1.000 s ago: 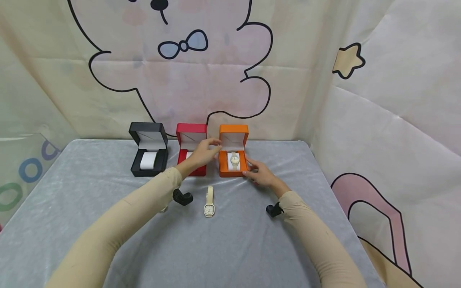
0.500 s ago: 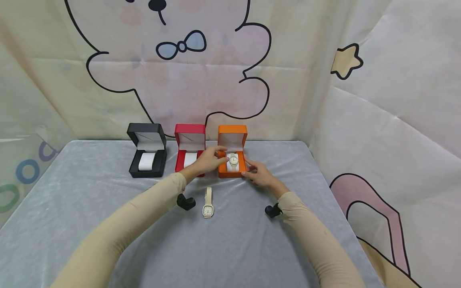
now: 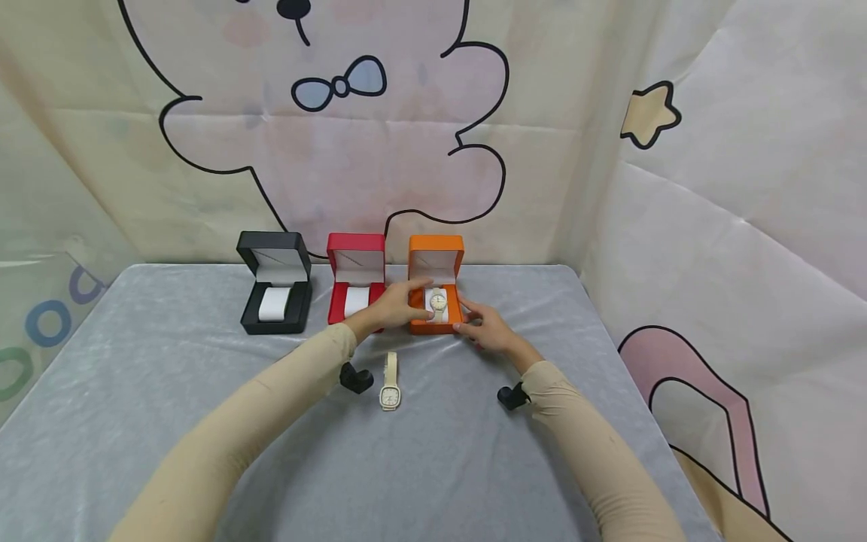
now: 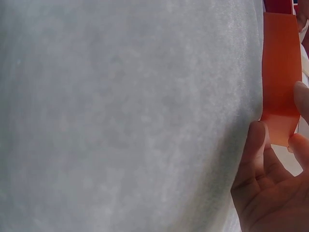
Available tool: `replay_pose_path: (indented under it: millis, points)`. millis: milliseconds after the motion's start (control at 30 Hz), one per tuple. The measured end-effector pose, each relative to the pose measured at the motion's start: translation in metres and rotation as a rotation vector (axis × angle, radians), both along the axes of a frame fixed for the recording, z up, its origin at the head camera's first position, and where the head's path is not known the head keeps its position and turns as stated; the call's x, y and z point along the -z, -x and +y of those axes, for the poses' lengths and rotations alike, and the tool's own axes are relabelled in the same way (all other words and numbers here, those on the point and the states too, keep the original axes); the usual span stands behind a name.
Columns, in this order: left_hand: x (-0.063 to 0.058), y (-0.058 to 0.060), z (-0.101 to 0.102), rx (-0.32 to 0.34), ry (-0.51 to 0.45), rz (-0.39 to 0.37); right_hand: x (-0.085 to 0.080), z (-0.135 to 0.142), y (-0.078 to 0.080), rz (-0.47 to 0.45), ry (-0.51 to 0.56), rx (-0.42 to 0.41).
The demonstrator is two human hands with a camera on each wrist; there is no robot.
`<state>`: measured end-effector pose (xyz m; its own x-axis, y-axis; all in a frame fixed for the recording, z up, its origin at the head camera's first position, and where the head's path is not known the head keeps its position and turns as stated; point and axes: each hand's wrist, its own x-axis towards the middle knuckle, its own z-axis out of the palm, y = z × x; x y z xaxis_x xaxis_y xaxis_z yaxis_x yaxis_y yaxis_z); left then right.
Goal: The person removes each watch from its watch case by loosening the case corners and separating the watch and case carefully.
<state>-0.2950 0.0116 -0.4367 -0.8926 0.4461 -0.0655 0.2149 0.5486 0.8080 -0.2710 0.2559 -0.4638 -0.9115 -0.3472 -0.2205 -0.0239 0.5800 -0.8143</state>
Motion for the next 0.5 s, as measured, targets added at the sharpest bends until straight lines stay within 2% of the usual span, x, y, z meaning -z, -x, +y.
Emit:
replay_pose_path:
  millis: [67,300,500]
  points:
    - [0.0,0.0,0.001,-0.008,0.028,-0.011,0.0,0.0,0.0,0.008,-0.005,-0.001]
    - [0.002,0.005,0.003,0.008,0.077,-0.004,-0.035,-0.012,-0.017,-0.016,0.001,-0.015]
    - [0.004,0.008,0.004,0.03,0.124,0.009,-0.028,-0.009,-0.012,-0.018,-0.011,-0.019]
